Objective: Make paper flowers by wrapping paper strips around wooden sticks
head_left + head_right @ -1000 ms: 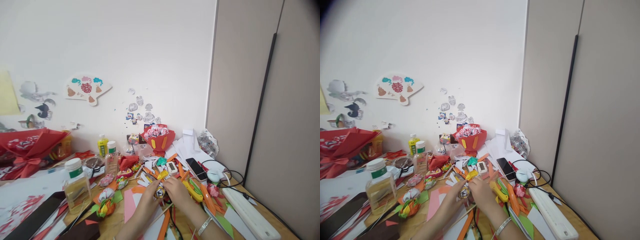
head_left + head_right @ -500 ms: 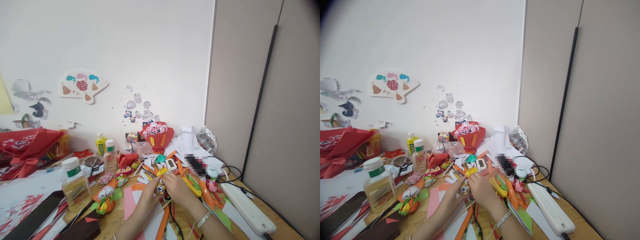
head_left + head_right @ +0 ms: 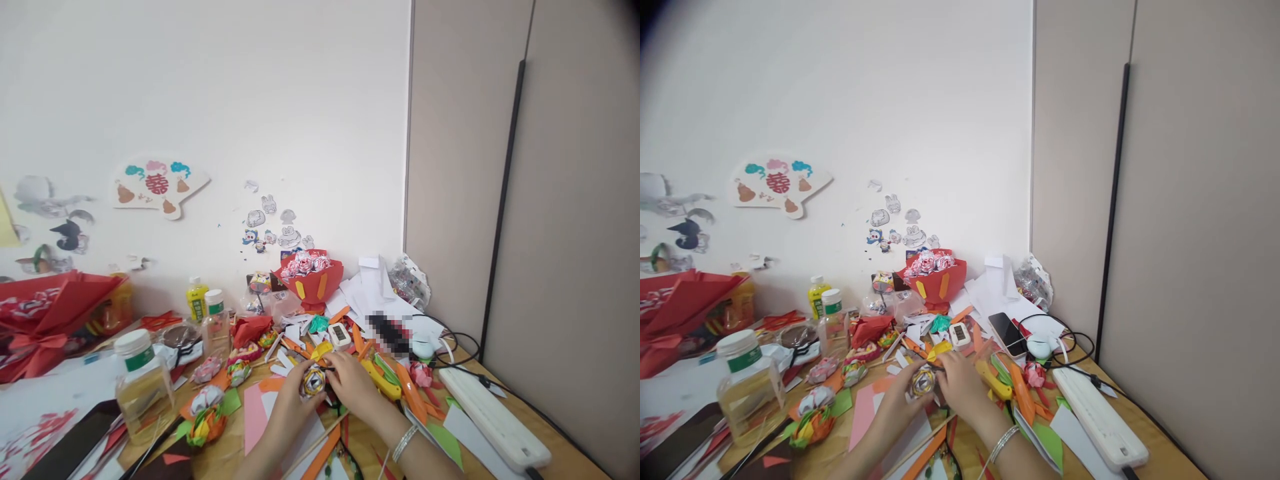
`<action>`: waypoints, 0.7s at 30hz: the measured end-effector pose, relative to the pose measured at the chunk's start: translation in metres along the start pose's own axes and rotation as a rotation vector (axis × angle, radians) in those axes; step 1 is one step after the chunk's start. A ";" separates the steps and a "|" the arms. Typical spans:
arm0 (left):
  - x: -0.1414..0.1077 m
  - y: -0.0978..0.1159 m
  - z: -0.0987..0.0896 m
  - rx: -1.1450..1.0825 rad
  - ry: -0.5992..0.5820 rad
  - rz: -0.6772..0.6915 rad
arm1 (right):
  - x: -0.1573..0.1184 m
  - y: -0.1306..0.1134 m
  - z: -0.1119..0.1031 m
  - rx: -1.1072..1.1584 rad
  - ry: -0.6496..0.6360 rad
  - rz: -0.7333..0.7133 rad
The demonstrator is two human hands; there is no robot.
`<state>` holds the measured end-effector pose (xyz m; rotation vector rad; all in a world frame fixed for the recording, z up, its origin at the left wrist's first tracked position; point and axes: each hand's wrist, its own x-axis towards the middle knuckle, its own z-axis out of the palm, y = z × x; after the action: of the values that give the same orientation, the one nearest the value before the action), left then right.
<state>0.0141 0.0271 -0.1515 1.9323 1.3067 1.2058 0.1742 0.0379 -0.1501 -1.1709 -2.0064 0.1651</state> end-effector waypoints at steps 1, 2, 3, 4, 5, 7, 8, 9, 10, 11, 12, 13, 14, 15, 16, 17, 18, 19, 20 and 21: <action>0.001 -0.001 -0.001 -0.010 0.025 0.002 | 0.000 0.002 0.003 0.098 0.009 0.082; 0.002 -0.002 -0.001 -0.024 0.045 -0.001 | 0.001 0.004 0.007 0.203 0.003 0.148; 0.003 -0.003 -0.001 -0.039 0.055 -0.005 | 0.002 0.006 0.011 0.315 -0.018 0.195; 0.003 -0.003 0.000 -0.055 0.056 -0.009 | 0.002 0.008 0.014 0.428 -0.040 0.230; 0.002 -0.004 0.001 -0.069 0.052 -0.011 | 0.003 0.010 0.018 0.528 -0.049 0.255; 0.001 -0.003 0.004 -0.095 0.034 -0.011 | 0.004 0.012 0.022 0.677 -0.042 0.287; 0.000 -0.002 0.005 -0.105 0.021 -0.010 | 0.005 0.012 0.024 0.731 -0.032 0.298; -0.001 -0.001 0.006 -0.112 0.009 -0.009 | 0.005 0.012 0.024 0.775 -0.021 0.306; -0.001 0.000 0.007 -0.115 0.000 -0.009 | 0.005 0.012 0.025 0.814 -0.016 0.314; -0.002 0.001 0.007 -0.115 -0.009 -0.006 | 0.005 0.012 0.025 0.854 -0.016 0.324; -0.002 0.002 0.007 -0.113 -0.017 -0.004 | 0.005 0.013 0.025 0.891 -0.021 0.336; -0.002 0.004 0.006 -0.111 -0.022 -0.002 | 0.005 0.013 0.025 0.919 -0.028 0.350; -0.002 0.005 0.006 -0.109 -0.027 0.000 | 0.005 0.014 0.026 0.931 -0.034 0.361; -0.002 0.006 0.005 -0.110 -0.035 0.000 | 0.005 0.015 0.026 0.928 -0.041 0.365; -0.003 0.008 0.004 -0.114 -0.048 -0.003 | 0.004 0.017 0.026 0.909 -0.047 0.362; -0.003 0.009 0.004 -0.121 -0.063 -0.012 | 0.004 0.018 0.026 0.873 -0.049 0.353; -0.004 0.010 0.004 -0.129 -0.077 -0.024 | 0.004 0.019 0.026 0.828 -0.049 0.340; -0.005 0.012 0.004 -0.136 -0.093 -0.034 | 0.003 0.021 0.025 0.790 -0.048 0.329; -0.006 0.013 0.003 -0.142 -0.105 -0.041 | 0.003 0.021 0.024 0.765 -0.046 0.320; -0.006 0.014 0.003 -0.145 -0.112 -0.044 | 0.004 0.022 0.023 0.751 -0.043 0.314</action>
<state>0.0221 0.0161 -0.1445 1.8309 1.1653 1.1226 0.1721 0.0590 -0.1740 -0.9633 -1.5452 1.0111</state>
